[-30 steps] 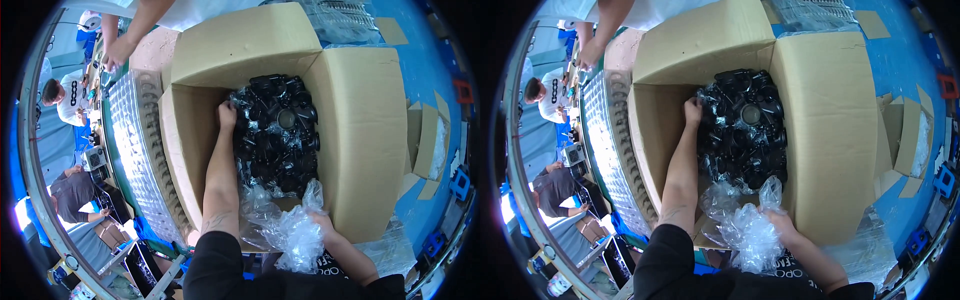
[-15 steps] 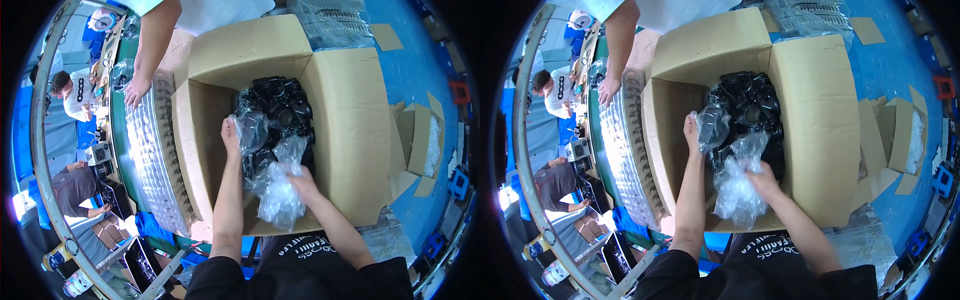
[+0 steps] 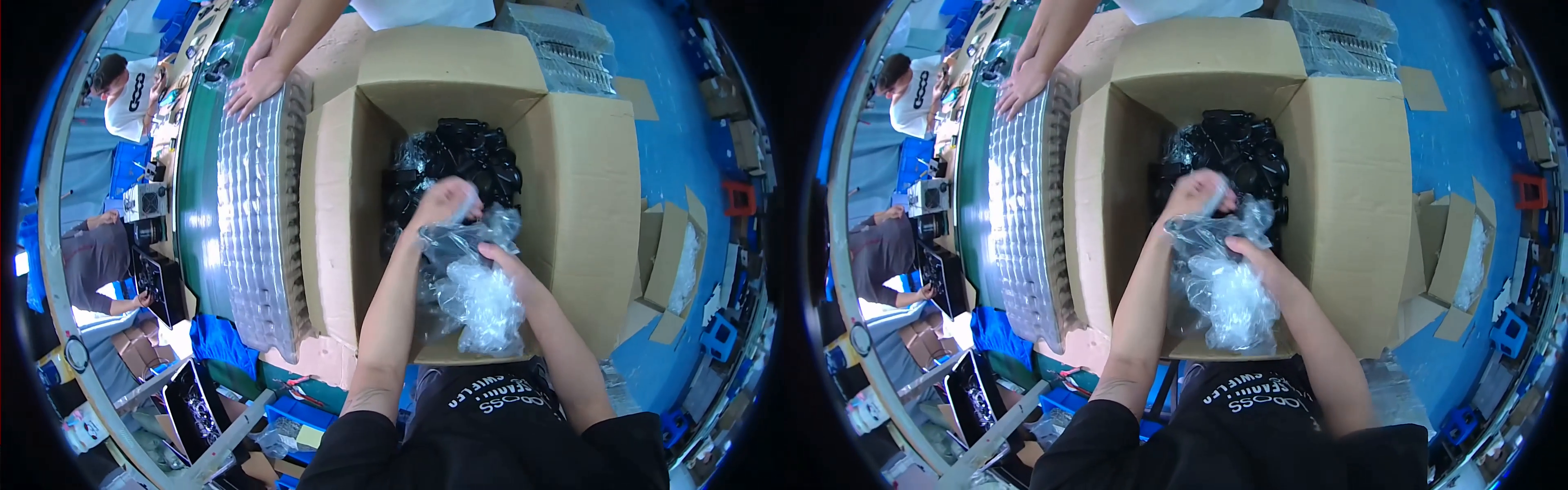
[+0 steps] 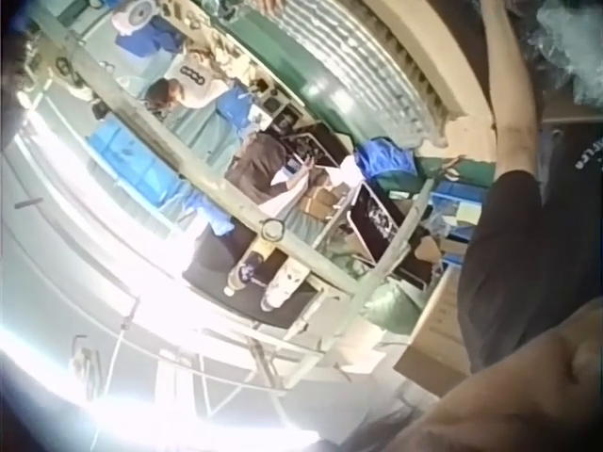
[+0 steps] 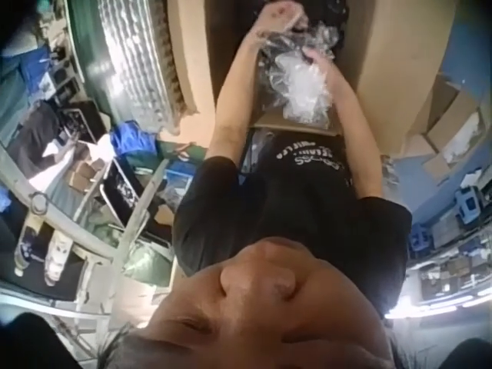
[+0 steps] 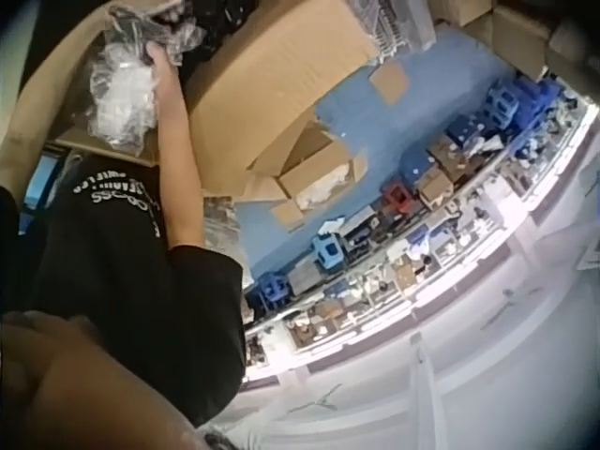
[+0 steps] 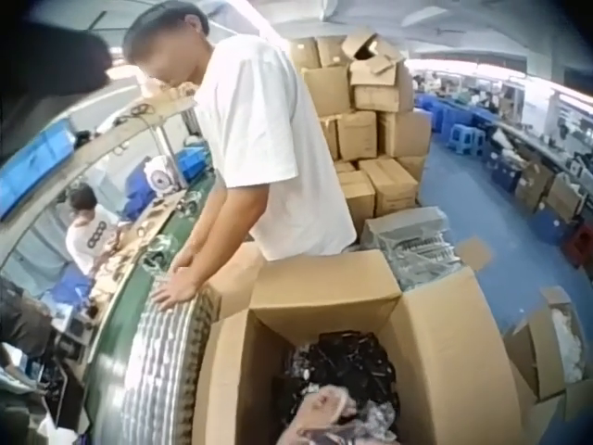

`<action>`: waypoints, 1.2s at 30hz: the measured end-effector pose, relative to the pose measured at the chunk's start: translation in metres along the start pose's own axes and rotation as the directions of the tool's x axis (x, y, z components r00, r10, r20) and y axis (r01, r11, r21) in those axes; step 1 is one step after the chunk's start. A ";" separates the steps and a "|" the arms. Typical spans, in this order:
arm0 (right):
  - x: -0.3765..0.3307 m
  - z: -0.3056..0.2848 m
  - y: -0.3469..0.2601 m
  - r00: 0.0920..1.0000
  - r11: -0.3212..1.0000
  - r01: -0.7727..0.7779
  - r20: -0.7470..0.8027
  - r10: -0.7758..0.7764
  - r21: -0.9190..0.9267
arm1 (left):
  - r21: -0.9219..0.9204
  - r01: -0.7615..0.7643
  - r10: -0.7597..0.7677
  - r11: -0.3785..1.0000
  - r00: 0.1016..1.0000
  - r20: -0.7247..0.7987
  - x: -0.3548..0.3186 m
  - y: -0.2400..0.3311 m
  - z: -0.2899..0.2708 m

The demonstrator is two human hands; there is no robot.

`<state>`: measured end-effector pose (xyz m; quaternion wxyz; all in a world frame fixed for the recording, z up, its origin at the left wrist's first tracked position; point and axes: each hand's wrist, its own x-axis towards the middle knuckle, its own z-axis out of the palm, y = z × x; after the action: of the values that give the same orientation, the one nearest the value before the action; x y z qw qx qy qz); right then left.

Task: Packing black components and parts into a cardboard box using bubble wrap.

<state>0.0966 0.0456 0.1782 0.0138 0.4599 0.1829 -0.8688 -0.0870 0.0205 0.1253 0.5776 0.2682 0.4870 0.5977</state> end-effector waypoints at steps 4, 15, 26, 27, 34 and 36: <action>-0.017 -0.009 0.014 0.975 0.940 0.192 0.054 -0.216 0.281 | -0.277 -0.280 0.088 0.919 0.832 -0.548 -0.012 0.004 -0.028; 0.057 -0.005 0.011 0.836 0.817 0.258 -0.305 -0.456 -0.516 | -0.849 0.245 -0.493 0.468 0.870 -0.021 -0.037 -0.112 0.013; -0.053 0.013 0.024 0.954 0.837 0.274 0.027 -0.297 -0.473 | -0.724 0.438 -0.730 0.533 0.671 -0.131 -0.003 -0.082 -0.026; -0.073 0.014 0.025 0.950 0.874 0.294 0.017 -0.312 -0.387 | -0.700 0.483 -0.738 0.526 0.668 -0.095 -0.009 -0.079 -0.023; -0.226 -0.067 0.057 0.363 0.398 0.914 -0.283 -0.888 -0.076 | 0.105 0.447 -0.423 0.888 0.886 -0.190 -0.087 -0.028 0.025; -0.261 -0.098 0.070 0.083 -0.018 0.968 -0.390 -0.917 0.249 | 0.317 0.364 -0.343 0.876 0.931 -0.122 -0.100 -0.020 0.051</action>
<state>0.3390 -0.0251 0.3168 -0.6932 0.2492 0.2378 -0.6331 -0.0148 -0.0637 0.1508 0.6079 0.2501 0.6396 0.3985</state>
